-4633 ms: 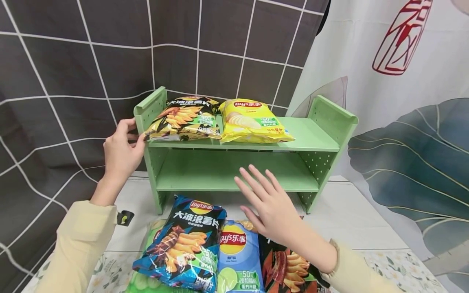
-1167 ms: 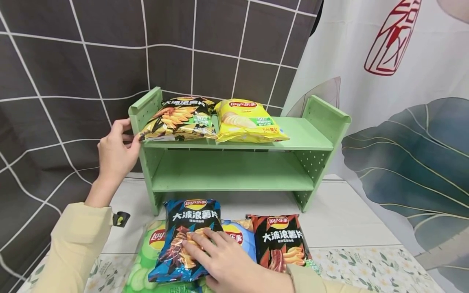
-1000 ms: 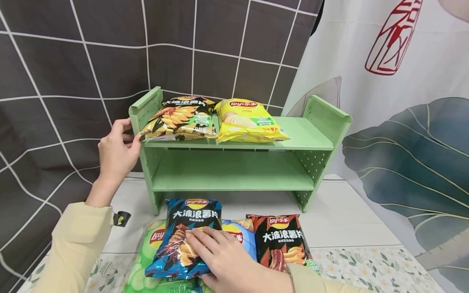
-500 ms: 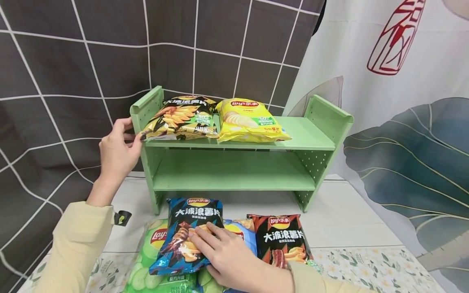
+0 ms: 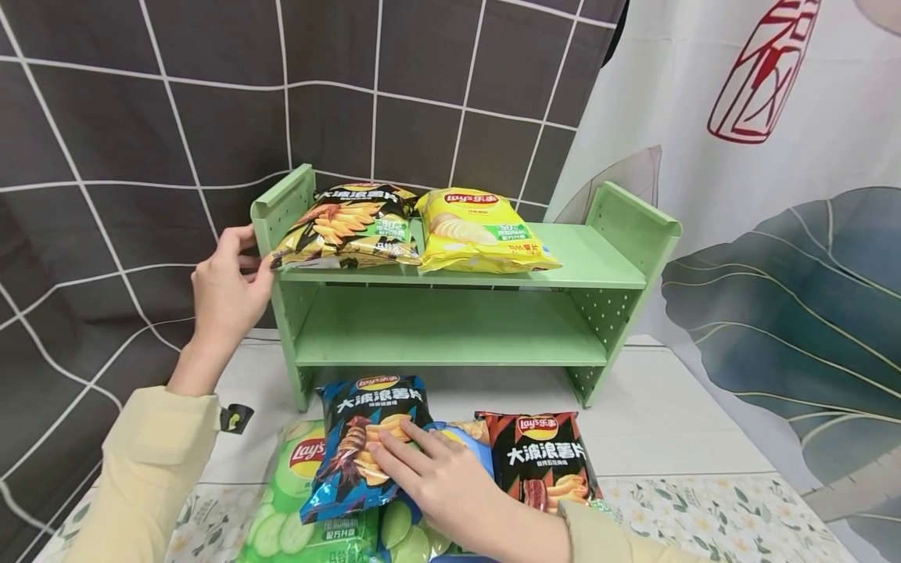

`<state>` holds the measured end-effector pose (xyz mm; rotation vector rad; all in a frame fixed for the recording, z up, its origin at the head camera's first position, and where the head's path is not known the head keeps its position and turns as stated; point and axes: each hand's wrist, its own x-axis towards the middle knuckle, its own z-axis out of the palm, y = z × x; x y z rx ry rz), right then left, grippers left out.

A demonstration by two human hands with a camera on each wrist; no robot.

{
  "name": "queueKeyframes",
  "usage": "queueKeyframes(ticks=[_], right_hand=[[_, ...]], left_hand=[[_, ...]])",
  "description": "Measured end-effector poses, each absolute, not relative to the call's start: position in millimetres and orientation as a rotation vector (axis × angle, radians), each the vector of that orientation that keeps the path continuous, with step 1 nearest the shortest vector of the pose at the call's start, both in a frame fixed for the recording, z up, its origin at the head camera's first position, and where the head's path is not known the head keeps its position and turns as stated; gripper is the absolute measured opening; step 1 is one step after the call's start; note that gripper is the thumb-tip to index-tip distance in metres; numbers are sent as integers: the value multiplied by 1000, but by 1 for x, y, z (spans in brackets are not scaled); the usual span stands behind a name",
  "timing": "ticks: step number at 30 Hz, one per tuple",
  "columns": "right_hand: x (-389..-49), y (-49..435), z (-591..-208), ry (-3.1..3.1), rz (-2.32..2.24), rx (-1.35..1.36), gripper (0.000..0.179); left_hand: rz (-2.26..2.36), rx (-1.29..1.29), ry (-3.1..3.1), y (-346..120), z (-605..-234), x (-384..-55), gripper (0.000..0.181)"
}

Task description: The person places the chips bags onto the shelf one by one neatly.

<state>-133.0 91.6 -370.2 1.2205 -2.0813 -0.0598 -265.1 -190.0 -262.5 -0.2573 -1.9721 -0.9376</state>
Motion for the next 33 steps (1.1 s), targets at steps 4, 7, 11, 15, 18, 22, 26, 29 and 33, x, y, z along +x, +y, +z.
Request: queueKeyframes(ticks=[4, 7, 11, 15, 18, 22, 26, 29, 33], right_hand=[[-133, 93, -369, -2055, -51, 1212, 55], [-133, 94, -367, -2044, -66, 1206, 53], [-134, 97, -366, -1993, -116, 1208, 49], [-136, 100, -364, -1902, -140, 1225, 45], [-136, 103, -363, -1859, -118, 1234, 43], [-137, 107, -362, -1845, -94, 1236, 41], [-137, 111, -361, -1840, -87, 1234, 41], [-136, 114, -360, -1831, -79, 1234, 40], [-134, 118, -359, -1820, -71, 1227, 39]], left_hand=[[-934, -257, -1975, -190, -262, -264, 35], [-934, -259, -1973, -190, -262, -264, 35], [-933, -260, -1969, -190, -262, -265, 35], [-934, -261, -1968, -190, -262, -266, 36], [-936, -259, -1969, -190, -263, -266, 36], [-936, -251, -1970, -190, -263, -265, 35], [-935, -245, -1972, -189, -263, -265, 35], [-936, -247, -1971, -190, -263, -265, 36], [-936, -251, -1966, -190, -263, -266, 36]])
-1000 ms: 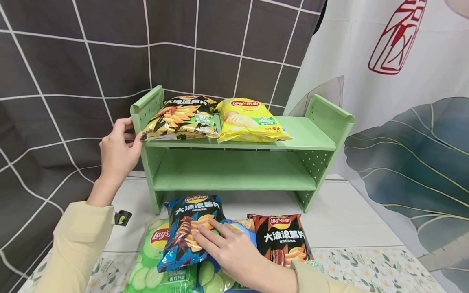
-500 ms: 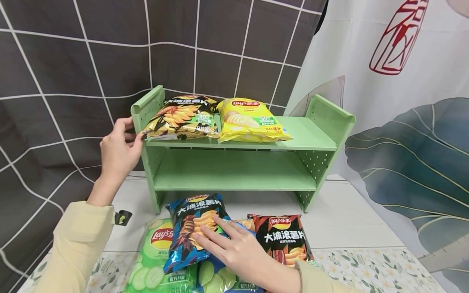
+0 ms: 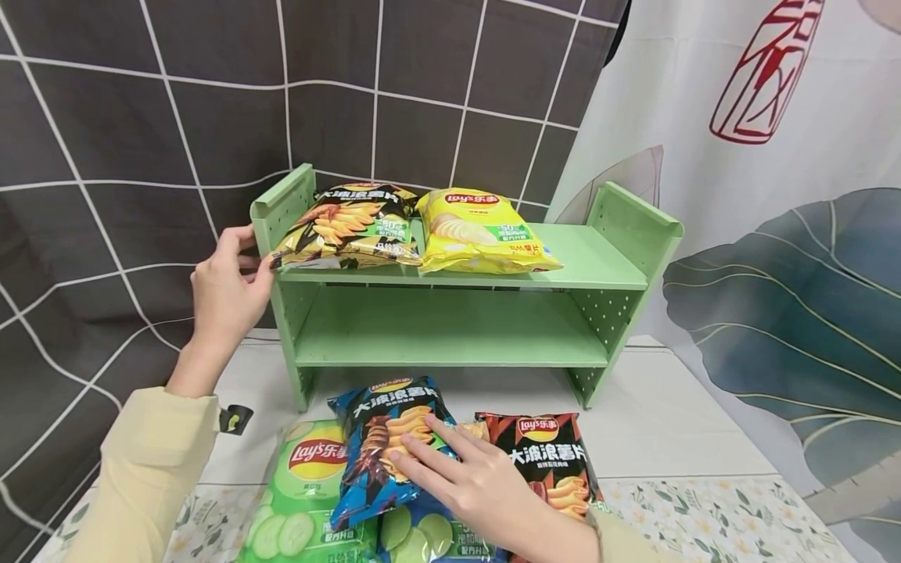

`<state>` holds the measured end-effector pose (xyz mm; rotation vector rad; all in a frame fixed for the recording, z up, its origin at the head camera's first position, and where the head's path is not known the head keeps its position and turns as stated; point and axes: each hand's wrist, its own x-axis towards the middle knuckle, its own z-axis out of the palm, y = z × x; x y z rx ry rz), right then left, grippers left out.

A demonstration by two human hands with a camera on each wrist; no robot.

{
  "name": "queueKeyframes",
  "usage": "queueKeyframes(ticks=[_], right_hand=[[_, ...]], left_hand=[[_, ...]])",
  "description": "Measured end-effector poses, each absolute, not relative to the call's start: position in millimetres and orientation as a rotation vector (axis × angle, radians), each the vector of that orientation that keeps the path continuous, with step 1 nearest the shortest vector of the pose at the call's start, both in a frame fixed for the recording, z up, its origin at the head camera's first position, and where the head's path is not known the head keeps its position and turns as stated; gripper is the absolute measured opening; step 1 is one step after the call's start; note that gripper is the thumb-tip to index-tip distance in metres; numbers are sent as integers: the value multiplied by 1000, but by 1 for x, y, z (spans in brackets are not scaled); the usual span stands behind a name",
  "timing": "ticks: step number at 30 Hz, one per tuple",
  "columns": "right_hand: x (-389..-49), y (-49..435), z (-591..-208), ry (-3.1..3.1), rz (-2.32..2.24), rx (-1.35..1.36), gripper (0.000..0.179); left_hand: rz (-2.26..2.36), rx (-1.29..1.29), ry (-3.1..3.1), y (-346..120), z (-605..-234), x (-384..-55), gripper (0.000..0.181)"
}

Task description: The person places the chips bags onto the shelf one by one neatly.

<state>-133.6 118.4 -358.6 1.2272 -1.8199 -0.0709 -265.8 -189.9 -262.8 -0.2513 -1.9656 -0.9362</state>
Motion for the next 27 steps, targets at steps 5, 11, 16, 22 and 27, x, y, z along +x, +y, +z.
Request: queueKeyframes(ticks=[5, 11, 16, 22, 27], right_hand=[[-130, 123, -357, -1819, -41, 1219, 39], [-125, 133, -356, -1834, -37, 1204, 42], [-120, 141, -356, -1819, -12, 1203, 42], [-116, 150, -354, -1770, 11, 1201, 37], [-110, 159, -353, -1782, 9, 1173, 38]], left_hand=[[-934, -256, -1965, -190, -263, -265, 35], [-933, -256, -1967, -190, -262, -265, 35], [-934, -257, -1965, -189, -262, -265, 35], [-938, -256, -1965, -189, -263, -265, 35], [-936, -250, -1967, -189, -262, -265, 35]])
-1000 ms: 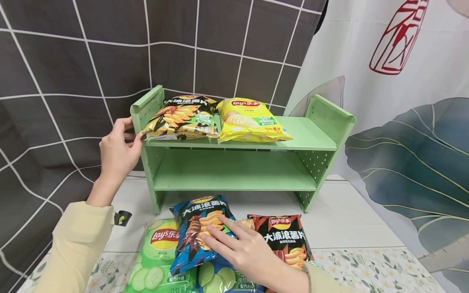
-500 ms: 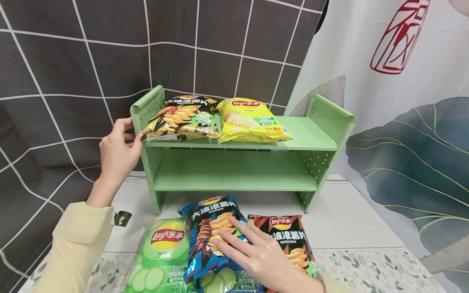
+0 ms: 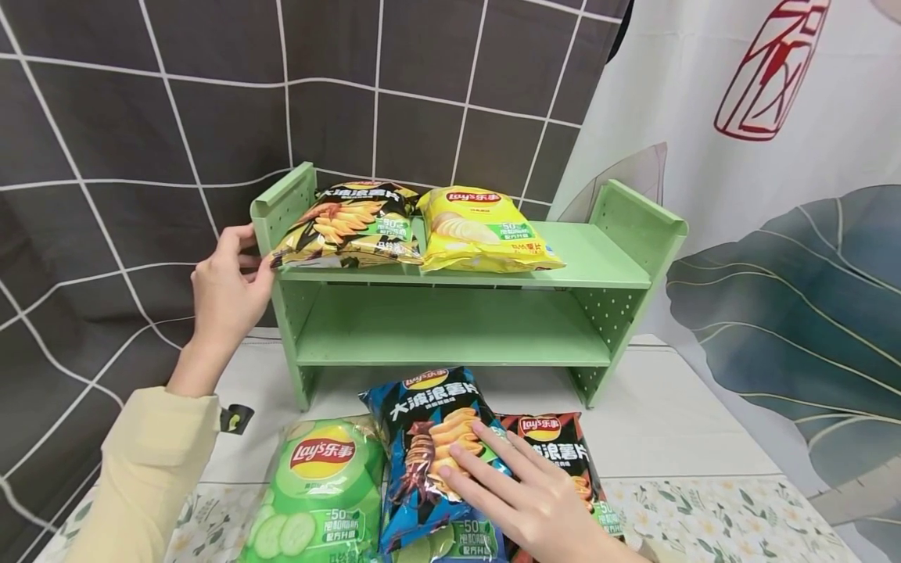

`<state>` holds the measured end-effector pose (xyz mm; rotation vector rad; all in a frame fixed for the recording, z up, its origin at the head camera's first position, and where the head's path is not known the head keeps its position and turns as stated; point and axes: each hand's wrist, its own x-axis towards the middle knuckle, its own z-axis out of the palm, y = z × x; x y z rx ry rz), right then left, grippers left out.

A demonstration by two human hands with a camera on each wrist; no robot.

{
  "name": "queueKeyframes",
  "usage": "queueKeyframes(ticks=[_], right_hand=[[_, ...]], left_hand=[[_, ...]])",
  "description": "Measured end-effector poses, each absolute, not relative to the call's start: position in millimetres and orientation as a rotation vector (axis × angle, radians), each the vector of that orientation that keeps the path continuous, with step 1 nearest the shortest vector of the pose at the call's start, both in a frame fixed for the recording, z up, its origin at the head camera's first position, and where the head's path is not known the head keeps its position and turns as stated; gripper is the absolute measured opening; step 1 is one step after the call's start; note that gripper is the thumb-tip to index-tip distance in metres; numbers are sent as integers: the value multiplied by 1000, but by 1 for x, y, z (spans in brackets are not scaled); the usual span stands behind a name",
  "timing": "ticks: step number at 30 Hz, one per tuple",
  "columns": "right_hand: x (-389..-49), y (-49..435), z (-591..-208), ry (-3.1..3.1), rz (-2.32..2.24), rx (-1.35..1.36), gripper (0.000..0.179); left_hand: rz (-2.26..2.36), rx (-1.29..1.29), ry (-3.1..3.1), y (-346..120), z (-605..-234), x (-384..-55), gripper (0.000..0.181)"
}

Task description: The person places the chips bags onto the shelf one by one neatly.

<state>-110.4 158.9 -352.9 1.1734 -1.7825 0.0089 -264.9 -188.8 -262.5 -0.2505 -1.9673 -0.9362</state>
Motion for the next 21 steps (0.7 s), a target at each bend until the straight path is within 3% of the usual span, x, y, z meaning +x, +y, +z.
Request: queueKeyframes(ticks=[7, 15, 21], right_hand=[[-108, 168, -346, -1671, 29, 1131, 43], [-98, 178, -332, -1623, 44, 1086, 64], [-90, 189, -333, -1697, 94, 1036, 64]], left_hand=[[-939, -252, -1969, -189, -262, -264, 34], [-936, -245, -1977, -189, -262, -263, 34], [-934, -248, -1969, -189, -262, -265, 34]])
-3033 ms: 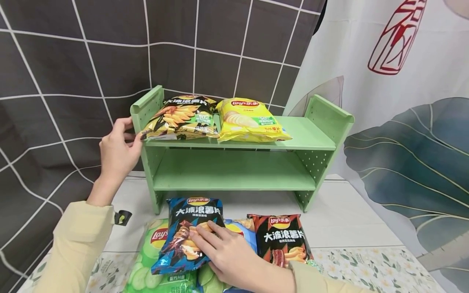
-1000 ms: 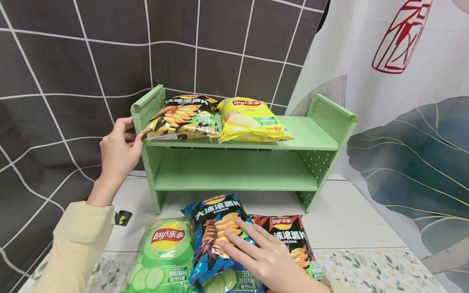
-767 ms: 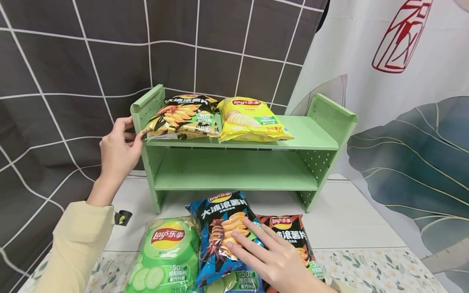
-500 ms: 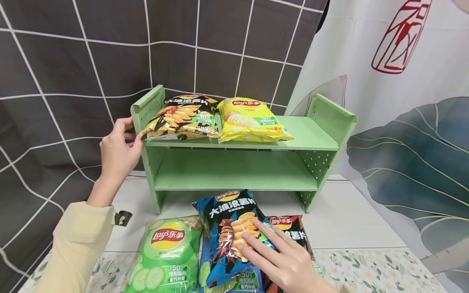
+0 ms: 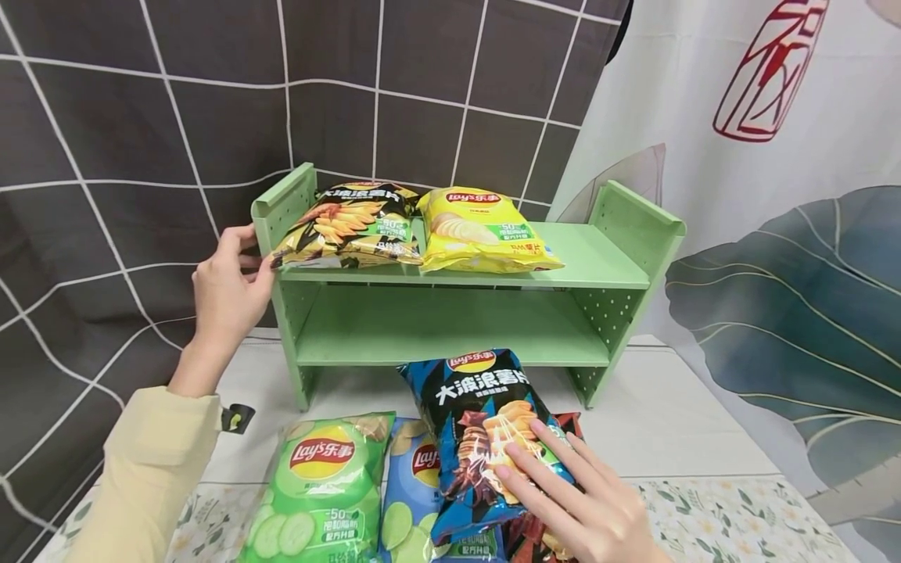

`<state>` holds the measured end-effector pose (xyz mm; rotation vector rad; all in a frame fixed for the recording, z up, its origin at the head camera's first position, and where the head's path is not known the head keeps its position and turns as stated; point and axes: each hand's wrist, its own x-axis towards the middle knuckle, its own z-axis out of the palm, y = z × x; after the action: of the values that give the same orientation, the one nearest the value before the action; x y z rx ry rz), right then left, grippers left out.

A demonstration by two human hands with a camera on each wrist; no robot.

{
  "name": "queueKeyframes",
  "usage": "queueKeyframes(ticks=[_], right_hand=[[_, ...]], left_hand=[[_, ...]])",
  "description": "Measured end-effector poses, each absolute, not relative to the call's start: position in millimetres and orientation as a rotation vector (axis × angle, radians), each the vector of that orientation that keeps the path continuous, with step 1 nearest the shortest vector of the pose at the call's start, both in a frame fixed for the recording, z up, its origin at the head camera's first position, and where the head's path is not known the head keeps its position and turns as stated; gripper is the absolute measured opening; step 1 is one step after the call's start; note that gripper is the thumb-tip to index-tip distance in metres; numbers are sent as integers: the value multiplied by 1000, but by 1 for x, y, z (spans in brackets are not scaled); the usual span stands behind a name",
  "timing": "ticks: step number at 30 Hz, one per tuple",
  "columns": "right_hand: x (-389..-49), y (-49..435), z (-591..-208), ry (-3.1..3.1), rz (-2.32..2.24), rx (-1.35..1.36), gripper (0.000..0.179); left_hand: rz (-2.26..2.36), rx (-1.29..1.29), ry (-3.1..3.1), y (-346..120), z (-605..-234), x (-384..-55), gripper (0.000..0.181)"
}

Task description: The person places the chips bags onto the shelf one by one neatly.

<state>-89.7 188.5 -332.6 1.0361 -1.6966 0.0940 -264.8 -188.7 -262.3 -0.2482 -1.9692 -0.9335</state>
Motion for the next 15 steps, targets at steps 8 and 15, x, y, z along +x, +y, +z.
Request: queueKeyframes(ticks=[8, 15], right_hand=[[-89, 202, -333, -1668, 105, 1007, 47], [-77, 210, -323, -1714, 104, 968, 47]], left_hand=[[-926, -247, -1969, -188, -261, -264, 35], [-920, -248, -1972, -188, -262, -263, 35]])
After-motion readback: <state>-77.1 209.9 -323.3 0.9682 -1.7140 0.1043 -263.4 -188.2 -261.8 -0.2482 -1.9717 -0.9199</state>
